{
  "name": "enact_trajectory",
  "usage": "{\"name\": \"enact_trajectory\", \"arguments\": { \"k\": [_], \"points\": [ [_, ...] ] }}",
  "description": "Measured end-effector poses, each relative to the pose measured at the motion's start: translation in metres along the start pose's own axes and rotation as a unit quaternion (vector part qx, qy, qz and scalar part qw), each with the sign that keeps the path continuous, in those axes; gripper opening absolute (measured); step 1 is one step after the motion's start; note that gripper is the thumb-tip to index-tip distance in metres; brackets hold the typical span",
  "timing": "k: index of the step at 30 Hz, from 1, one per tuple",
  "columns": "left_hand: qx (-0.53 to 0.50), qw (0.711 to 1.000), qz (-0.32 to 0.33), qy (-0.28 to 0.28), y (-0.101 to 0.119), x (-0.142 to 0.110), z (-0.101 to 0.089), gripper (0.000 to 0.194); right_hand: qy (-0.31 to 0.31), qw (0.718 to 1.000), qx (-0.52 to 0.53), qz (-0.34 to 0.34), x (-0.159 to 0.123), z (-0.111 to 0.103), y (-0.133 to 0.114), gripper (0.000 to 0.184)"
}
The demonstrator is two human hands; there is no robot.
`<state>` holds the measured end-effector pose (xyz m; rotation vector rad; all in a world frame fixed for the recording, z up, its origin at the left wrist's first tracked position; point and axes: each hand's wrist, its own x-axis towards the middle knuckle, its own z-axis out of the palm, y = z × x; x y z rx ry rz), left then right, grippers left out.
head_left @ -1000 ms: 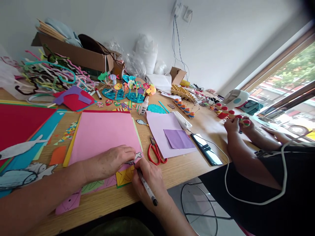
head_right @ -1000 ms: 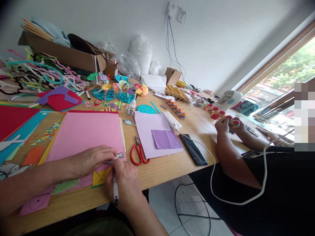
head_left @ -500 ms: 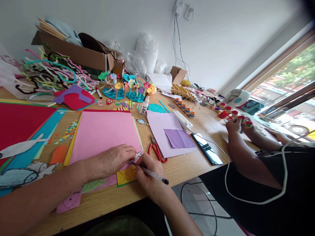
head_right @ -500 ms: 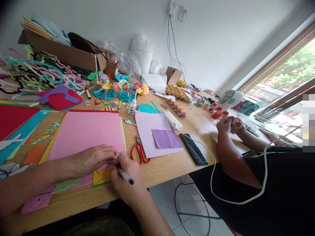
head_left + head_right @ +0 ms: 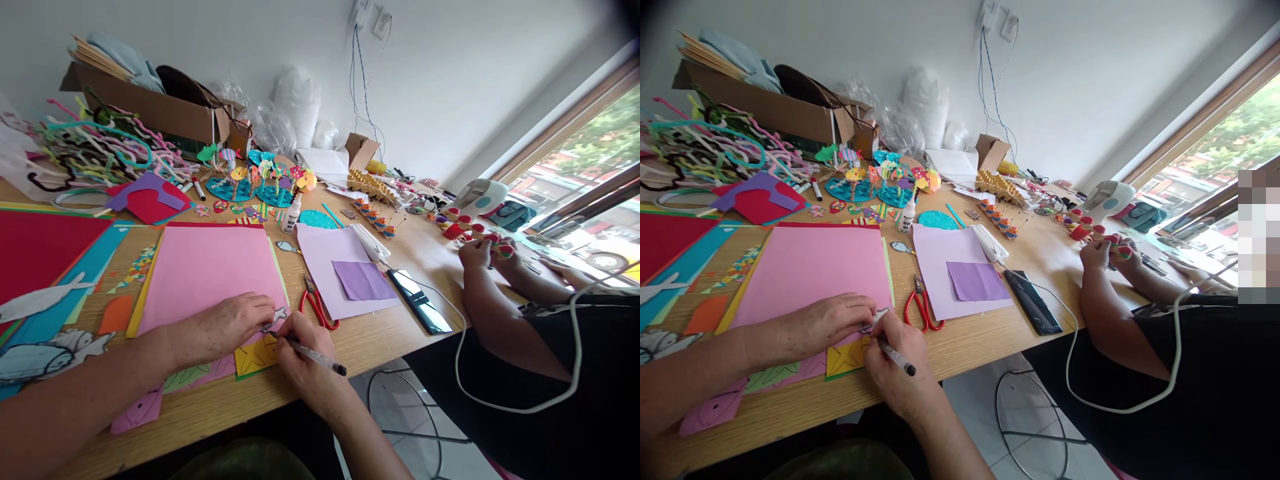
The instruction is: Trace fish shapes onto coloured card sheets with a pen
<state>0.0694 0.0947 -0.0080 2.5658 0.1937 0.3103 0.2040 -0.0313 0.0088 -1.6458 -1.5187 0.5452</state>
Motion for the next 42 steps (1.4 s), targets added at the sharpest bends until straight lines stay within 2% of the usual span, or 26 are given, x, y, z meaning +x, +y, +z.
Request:
{"name": "enact_trajectory", "arguments": {
  "k": [15,28,35,42],
  "points": [
    [0.012,1.000,-0.007,-0.009,0.002,0.000,-0.002,0.018,-0.011,1.000,-0.003,-0.001,-0.001,-0.001,0.002,0.014],
    [0.007,1.000,0.009,0.008,-0.004,0.000,0.004,0.015,-0.012,1.000,-0.001,-0.006,0.000,0.000,0.002,0.012],
    [-0.016,1.000,0.012,0.011,-0.005,0.001,0.002,0.018,-0.019,0.996,0.082,0.043,0.009,-0.008,0.002,0.006],
    [-0.049,0.999,0.006,0.010,0.000,0.001,-0.002,0.022,-0.041,0.995,0.086,0.039,0.015,-0.002,0.001,0.009]
  ]
}}
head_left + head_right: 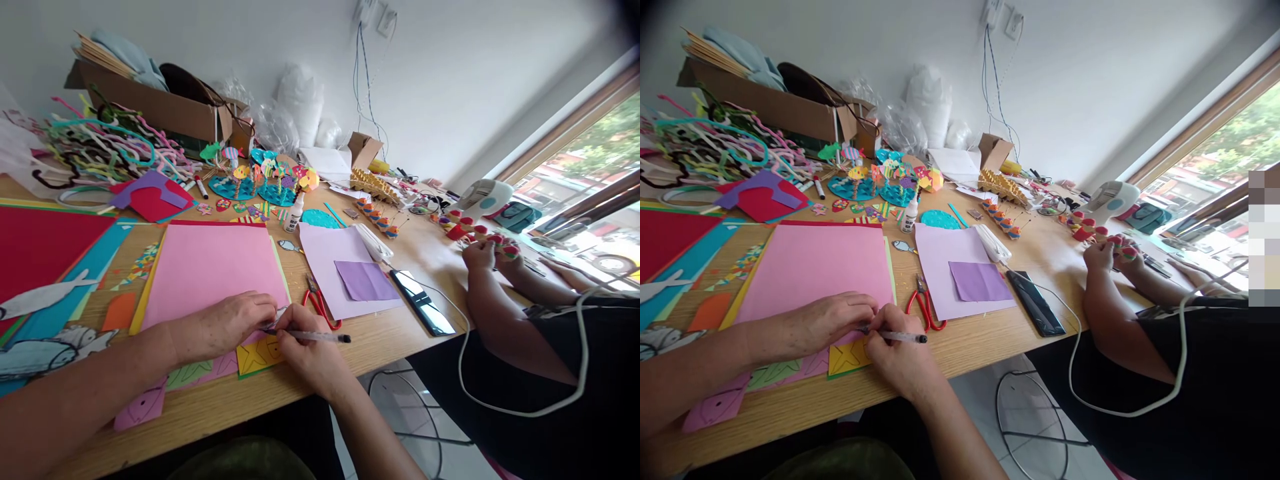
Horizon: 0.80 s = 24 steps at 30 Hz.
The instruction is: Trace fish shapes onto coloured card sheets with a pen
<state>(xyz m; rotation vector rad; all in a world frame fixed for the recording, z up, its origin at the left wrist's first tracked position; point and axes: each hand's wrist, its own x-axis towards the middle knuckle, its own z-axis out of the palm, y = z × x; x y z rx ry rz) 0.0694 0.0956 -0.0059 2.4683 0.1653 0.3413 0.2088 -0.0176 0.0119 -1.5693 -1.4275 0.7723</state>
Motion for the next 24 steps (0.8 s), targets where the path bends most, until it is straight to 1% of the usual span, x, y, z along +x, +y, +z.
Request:
{"name": "enact_trajectory", "arguments": {
  "k": [8,12,18,24],
  "points": [
    [-0.006,1.000,0.000,0.007,0.000,0.001,0.000,0.022,-0.002,1.000,-0.005,-0.011,0.001,0.002,0.003,0.012],
    [-0.005,1.000,0.005,0.013,0.000,0.001,0.001,0.020,-0.009,1.000,-0.022,-0.021,0.002,0.001,0.001,0.013],
    [-0.004,1.000,0.013,0.015,-0.002,0.000,0.002,0.021,-0.022,0.999,-0.022,-0.009,0.002,-0.004,-0.001,0.014],
    [0.009,1.000,0.011,0.013,-0.003,0.000,0.003,0.020,-0.013,0.999,-0.028,-0.007,0.002,-0.008,0.001,0.012]
  ]
}}
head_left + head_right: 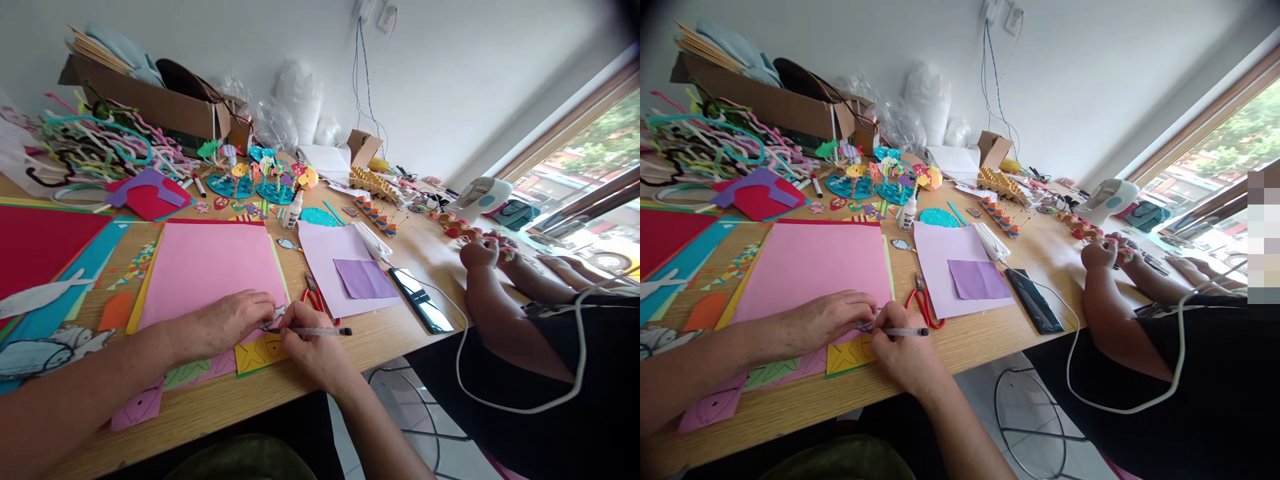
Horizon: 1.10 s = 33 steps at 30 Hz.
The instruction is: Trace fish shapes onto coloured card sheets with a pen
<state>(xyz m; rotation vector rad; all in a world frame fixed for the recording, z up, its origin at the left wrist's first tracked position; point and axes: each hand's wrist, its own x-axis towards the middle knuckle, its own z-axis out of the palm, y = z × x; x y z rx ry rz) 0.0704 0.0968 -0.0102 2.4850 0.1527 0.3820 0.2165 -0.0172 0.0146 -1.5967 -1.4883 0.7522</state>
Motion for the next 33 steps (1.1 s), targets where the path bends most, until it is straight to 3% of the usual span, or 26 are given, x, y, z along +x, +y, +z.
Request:
{"name": "enact_trajectory", "arguments": {
  "k": [12,33],
  "points": [
    [0.010,1.000,-0.006,-0.005,-0.0005,-0.0011,-0.0012,0.020,0.030,0.999,0.021,0.004,0.0003,-0.0012,0.0046,0.010],
    [-0.002,1.000,-0.007,0.001,-0.0013,-0.0007,-0.0001,0.020,0.017,1.000,0.022,0.010,0.0014,-0.0013,0.0034,0.011]
  ]
}}
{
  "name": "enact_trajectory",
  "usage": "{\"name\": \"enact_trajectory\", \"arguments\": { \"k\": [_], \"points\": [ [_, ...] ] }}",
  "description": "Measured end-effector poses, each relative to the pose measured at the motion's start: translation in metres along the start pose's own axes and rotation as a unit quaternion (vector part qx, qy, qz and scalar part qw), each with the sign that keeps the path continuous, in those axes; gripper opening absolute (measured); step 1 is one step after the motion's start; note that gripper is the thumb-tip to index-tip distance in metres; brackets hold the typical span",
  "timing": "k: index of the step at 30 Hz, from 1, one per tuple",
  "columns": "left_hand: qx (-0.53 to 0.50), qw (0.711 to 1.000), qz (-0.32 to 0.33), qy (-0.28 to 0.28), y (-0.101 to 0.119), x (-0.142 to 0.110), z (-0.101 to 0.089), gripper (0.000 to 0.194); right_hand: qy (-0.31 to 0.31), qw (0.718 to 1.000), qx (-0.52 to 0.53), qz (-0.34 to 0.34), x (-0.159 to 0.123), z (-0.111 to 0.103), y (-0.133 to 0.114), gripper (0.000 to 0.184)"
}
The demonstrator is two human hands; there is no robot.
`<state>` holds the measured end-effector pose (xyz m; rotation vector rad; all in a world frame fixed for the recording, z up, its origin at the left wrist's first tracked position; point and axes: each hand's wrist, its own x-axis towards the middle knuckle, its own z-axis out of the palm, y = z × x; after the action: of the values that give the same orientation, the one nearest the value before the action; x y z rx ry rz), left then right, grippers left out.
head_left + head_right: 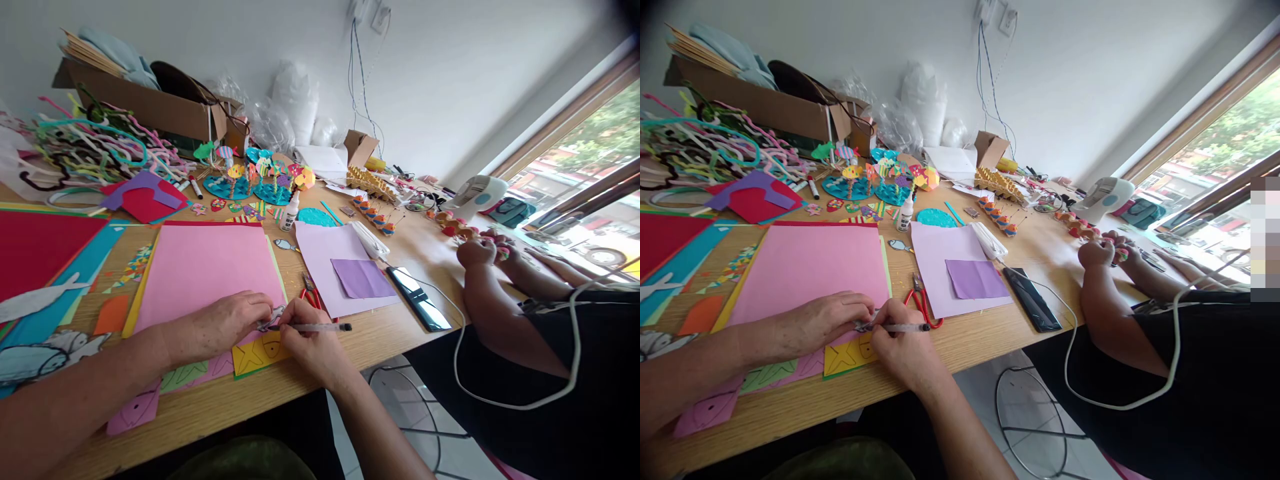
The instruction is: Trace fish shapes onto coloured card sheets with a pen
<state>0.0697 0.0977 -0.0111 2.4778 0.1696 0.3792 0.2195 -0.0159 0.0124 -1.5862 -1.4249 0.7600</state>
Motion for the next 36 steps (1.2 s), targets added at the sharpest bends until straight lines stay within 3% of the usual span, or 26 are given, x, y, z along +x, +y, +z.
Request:
{"name": "enact_trajectory", "arguments": {
  "k": [19,27,36],
  "points": [
    [-0.062,0.998,-0.004,-0.013,0.002,0.000,-0.004,0.020,-0.044,0.999,-0.002,-0.019,0.002,0.007,-0.002,0.013],
    [-0.112,0.993,-0.019,-0.038,-0.006,-0.001,-0.004,0.017,-0.058,0.998,0.007,-0.037,0.005,0.010,-0.003,0.011],
    [-0.159,0.984,-0.066,-0.055,0.005,-0.002,-0.013,0.014,-0.052,0.997,0.004,-0.048,0.008,0.017,-0.007,0.013]
  ]
}}
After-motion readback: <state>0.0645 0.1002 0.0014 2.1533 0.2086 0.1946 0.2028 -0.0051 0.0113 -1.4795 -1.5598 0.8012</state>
